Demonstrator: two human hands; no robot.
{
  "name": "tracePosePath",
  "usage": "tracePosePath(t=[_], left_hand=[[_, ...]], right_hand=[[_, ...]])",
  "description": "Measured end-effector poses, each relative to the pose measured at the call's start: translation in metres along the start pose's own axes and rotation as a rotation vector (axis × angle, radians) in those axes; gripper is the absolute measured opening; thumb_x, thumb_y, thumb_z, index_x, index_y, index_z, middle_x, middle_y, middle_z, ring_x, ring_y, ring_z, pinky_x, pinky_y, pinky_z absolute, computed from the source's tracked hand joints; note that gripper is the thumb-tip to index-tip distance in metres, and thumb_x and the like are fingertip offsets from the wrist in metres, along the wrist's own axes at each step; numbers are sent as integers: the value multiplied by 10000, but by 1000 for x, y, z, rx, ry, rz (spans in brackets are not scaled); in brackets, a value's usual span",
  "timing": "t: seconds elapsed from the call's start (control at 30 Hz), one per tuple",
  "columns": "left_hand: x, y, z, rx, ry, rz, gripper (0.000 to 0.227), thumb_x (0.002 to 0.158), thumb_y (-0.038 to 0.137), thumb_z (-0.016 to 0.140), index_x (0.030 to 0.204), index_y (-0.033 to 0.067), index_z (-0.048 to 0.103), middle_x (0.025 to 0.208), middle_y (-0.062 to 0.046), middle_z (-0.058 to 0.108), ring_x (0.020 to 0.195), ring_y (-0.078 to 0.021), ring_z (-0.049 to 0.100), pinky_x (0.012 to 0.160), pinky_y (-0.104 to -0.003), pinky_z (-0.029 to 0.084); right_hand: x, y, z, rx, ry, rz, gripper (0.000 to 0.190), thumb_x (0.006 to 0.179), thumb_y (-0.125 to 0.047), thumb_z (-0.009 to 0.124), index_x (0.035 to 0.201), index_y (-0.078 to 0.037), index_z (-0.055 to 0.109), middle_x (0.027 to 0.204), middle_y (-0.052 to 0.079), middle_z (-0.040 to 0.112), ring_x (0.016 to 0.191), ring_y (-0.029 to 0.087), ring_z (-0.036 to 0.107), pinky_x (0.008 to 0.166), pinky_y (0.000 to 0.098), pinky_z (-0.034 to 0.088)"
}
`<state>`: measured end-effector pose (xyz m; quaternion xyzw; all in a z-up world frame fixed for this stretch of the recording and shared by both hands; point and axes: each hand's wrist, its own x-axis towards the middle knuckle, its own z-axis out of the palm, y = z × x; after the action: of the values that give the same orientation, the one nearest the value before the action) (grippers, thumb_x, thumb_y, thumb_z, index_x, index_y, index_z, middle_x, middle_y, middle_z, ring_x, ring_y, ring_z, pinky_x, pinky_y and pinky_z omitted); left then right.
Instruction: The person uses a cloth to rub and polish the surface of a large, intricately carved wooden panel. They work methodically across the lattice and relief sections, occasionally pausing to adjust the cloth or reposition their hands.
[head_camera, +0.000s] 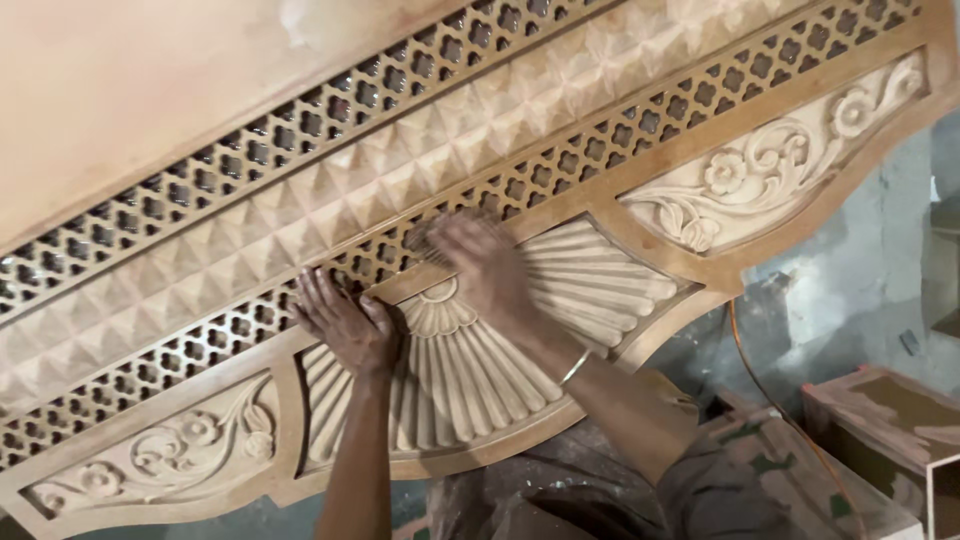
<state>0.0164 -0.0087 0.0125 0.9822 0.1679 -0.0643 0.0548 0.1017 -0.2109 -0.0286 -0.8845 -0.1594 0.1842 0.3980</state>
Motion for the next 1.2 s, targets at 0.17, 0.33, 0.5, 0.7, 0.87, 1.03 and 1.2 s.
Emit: tracePosePath(t=[0.17, 0.33, 0.5, 0.7, 0.87, 1.03, 1.2], left_hand=[[-5, -10, 6, -85, -17, 18, 682, 935, 241, 511, 1521, -55, 327, 1606, -254, 356, 1544, -390, 250, 1266, -588, 83], [-27, -14, -20, -294, 63, 155, 639, 987, 167, 575, 1543, -43, 342, 1594, -277, 378, 1539, -404, 288, 1288, -554, 176], [-87, 10, -77, -580, -267, 192, 513, 952, 192, 565, 1426, 12, 483, 1429, -228, 548, 1355, -392, 487, 1137, -522, 371], [-113, 42, -111, -877, -659, 44, 410, 988, 188, 531, 1363, 21, 534, 1303, -169, 645, 1234, -294, 615, 1047, -430, 469], [-98, 46, -116, -1024, -828, 85, 346, 999, 155, 526, 1307, 4, 573, 1199, -143, 705, 1133, -243, 680, 979, -365, 511], [-94, 43, -116, -883, -833, 75, 306, 1018, 147, 518, 1280, 9, 595, 1199, -118, 710, 1124, -198, 673, 977, -345, 505], [-122, 69, -124, -1235, -746, 128, 327, 1001, 108, 513, 1295, -20, 576, 1172, -139, 692, 1078, -211, 670, 969, -345, 517]], right_hand=[[-2, -47, -25, 978, -64, 362, 599, 911, 58, 567, 1483, -87, 468, 1495, 116, 541, 1355, 236, 547, 1113, 351, 492], [-65, -50, -72, 1214, -128, 676, 579, 938, -55, 654, 1478, -22, 446, 1387, 158, 561, 1210, 221, 586, 987, 359, 572], [-151, -75, -99, 737, -186, 633, 645, 922, -88, 741, 1491, -52, 439, 1409, 145, 590, 1273, 232, 583, 1039, 335, 506], [-213, -133, -122, 1471, 239, 911, 806, 848, 7, 711, 1544, -150, 335, 1473, -42, 433, 1290, 134, 541, 1042, 350, 534], [-237, -145, -125, 1593, 252, 698, 782, 846, 113, 653, 1533, -91, 341, 1390, 82, 538, 1204, 169, 604, 1018, 325, 551], [-255, -142, -125, 1415, 228, 620, 743, 852, 133, 591, 1527, -80, 365, 1378, 62, 547, 1197, 148, 579, 982, 311, 530], [-279, -133, -136, 1362, 249, 527, 687, 858, 81, 601, 1509, -68, 439, 1394, 31, 553, 1218, 130, 546, 998, 321, 523]])
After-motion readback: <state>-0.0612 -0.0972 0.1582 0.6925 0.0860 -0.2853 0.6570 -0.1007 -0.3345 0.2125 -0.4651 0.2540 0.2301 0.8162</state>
